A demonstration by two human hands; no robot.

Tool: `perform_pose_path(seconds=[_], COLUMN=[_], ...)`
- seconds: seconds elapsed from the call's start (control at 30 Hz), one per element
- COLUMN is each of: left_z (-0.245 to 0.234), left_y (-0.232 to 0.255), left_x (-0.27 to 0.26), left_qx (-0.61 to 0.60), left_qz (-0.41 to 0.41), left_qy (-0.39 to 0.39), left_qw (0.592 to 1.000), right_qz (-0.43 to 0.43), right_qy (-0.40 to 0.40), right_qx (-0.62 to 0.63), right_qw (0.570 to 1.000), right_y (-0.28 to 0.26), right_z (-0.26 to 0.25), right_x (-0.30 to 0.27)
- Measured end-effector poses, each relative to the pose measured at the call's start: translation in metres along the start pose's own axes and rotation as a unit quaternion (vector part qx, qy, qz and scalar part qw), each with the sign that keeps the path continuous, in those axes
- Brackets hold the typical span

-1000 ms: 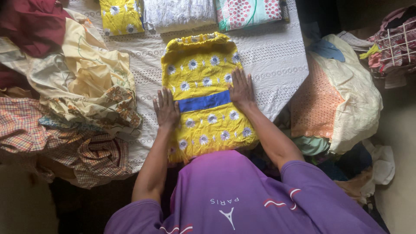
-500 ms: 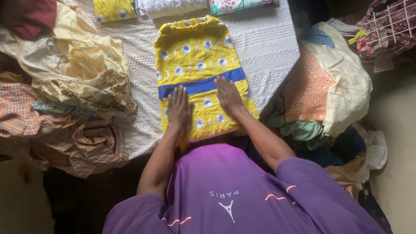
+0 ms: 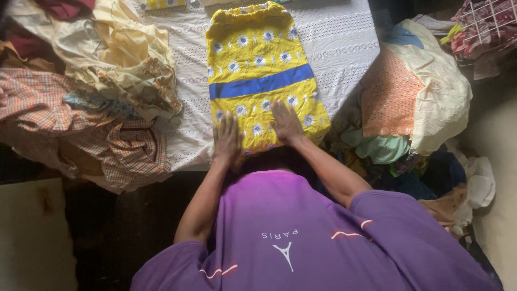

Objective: The person folds a yellow patterned garment and a cream-colored piece of fabric by hand on a table, adding them to a stack of folded items.

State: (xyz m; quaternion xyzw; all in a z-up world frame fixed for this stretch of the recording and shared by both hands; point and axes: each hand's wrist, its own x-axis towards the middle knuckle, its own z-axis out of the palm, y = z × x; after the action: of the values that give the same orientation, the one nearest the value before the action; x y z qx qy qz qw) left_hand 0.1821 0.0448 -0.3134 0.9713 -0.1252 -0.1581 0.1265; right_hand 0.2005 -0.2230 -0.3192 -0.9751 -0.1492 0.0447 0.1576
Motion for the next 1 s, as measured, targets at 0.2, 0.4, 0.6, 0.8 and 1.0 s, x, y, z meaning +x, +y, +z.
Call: perform_pose_path(seconds=[0.2,0.4,0.6,0.8,1.0], left_z=[0.002,0.034,0.020,0.008,0.001], left_y=[-0.008,-0.048,-0.032,-0.046,-0.043], left_x=[-0.038,-0.055,-0.050,-0.040,-0.046], left_qx=[-0.028,-0.083,-0.160,-0.370,-0.260], left_qz=[-0.079,-0.050,-0.212,-0.293,-0.249], left_qy=[0.041,0.248,0.257,0.191,0.287], left_qw=[0.996,0.964,0.929,0.861,0.888], right_qz=[-0.024,0.095,0.146,0.226,0.224], right_qy=[0.019,0.121,0.292,0.250,0.264], right_qx=[0.066,0.009,0.098,0.086,0.149], right_qw=[0.997,0.988,0.940,0.938,0.926], right_y=[-0.016,0.091,0.112,0.137,0.147], right_z=[0.007,0.006,0.010,0.004,-0.003], right_x=[-0.036,-0.061,-0.062,-0.054,-0.058])
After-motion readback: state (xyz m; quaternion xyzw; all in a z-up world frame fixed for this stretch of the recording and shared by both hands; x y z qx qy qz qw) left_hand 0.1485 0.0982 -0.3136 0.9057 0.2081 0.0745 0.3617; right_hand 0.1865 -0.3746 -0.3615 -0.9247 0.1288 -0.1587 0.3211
